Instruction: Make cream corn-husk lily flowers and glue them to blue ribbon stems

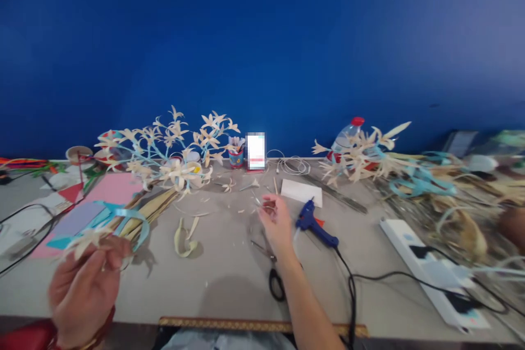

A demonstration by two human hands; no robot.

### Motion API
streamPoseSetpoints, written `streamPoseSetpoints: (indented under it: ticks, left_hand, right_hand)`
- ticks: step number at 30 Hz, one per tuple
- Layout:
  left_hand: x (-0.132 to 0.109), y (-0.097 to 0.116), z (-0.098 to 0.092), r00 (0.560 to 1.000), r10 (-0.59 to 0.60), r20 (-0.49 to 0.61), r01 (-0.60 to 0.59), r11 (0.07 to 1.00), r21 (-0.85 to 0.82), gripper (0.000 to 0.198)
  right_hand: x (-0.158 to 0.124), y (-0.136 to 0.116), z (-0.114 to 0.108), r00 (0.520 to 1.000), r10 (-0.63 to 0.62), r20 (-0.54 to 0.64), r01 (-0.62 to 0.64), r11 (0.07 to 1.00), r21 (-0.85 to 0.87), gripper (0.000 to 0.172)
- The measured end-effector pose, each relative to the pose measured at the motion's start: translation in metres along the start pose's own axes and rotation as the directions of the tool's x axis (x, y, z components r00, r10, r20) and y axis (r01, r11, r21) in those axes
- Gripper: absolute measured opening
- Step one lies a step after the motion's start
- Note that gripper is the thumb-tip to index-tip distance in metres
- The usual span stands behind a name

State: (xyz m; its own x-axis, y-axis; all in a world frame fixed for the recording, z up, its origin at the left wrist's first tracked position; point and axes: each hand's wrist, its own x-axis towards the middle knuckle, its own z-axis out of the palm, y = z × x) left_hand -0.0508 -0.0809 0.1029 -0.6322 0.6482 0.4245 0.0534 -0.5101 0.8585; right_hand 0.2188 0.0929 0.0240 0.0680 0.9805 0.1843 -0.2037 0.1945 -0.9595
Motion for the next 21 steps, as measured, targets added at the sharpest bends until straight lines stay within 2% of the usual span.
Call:
streamPoseSetpoints:
  ticks: [1,3,5,7,9,11,13,15,17,19,21]
  left_hand:
    - [-0.002,-0.003,-0.004,0.998,-0.047,0.046,0.048,0.999,-0.013,0.006]
    - [-0.009,-0.013,-0.009,0.994,-0.092,0.064,0.090,0.995,0.034,0.006]
    - [-0.019,-0.026,-0.010,0.983,-0.128,0.130,0.112,0.986,0.126,0.008]
    - [-0.027,-0.037,-0.006,0.962,-0.161,0.219,0.120,0.975,0.187,0.010]
    - [-0.029,-0.045,0.000,0.935,-0.196,0.295,0.142,0.971,0.194,0.014]
    - [-0.025,-0.049,0.007,0.913,-0.194,0.359,0.128,0.971,0.200,0.015]
    - [-0.017,-0.050,0.012,0.908,-0.165,0.386,0.098,0.977,0.187,0.015]
    - [-0.007,-0.049,0.013,0.931,-0.111,0.349,0.066,0.988,0.138,0.013]
    - [0.000,-0.048,0.013,0.961,-0.052,0.271,0.033,0.997,0.075,0.011]
    - [0.003,-0.048,0.013,0.971,-0.034,0.237,0.022,0.998,0.051,0.009]
    - [0.000,-0.049,0.014,0.957,-0.062,0.283,0.039,0.996,0.086,0.010]
  right_hand:
    - [-0.002,0.000,0.001,0.999,0.007,0.042,-0.004,0.998,-0.064,0.021]
    - [-0.005,-0.002,0.002,0.996,0.013,0.093,0.004,0.983,-0.183,0.016]
    - [-0.007,-0.006,0.003,0.985,-0.056,0.163,0.114,0.920,-0.375,0.022]
    - [-0.008,-0.010,0.005,0.939,-0.144,0.312,0.311,0.744,-0.591,0.026]
    - [-0.010,-0.014,0.011,0.870,-0.125,0.477,0.464,0.536,-0.705,0.021]
    - [-0.015,-0.016,0.019,0.831,-0.048,0.554,0.510,0.460,-0.727,0.024]
    - [-0.023,-0.018,0.031,0.794,0.007,0.608,0.541,0.449,-0.712,0.028]
    - [-0.033,-0.018,0.043,0.706,0.031,0.708,0.621,0.455,-0.638,0.027]
    - [-0.044,-0.016,0.058,0.574,0.035,0.818,0.718,0.460,-0.523,0.015]
    - [-0.055,-0.010,0.074,0.480,0.021,0.877,0.782,0.444,-0.438,0.033]
    - [-0.064,-0.001,0.092,0.436,0.019,0.900,0.817,0.412,-0.404,0.044]
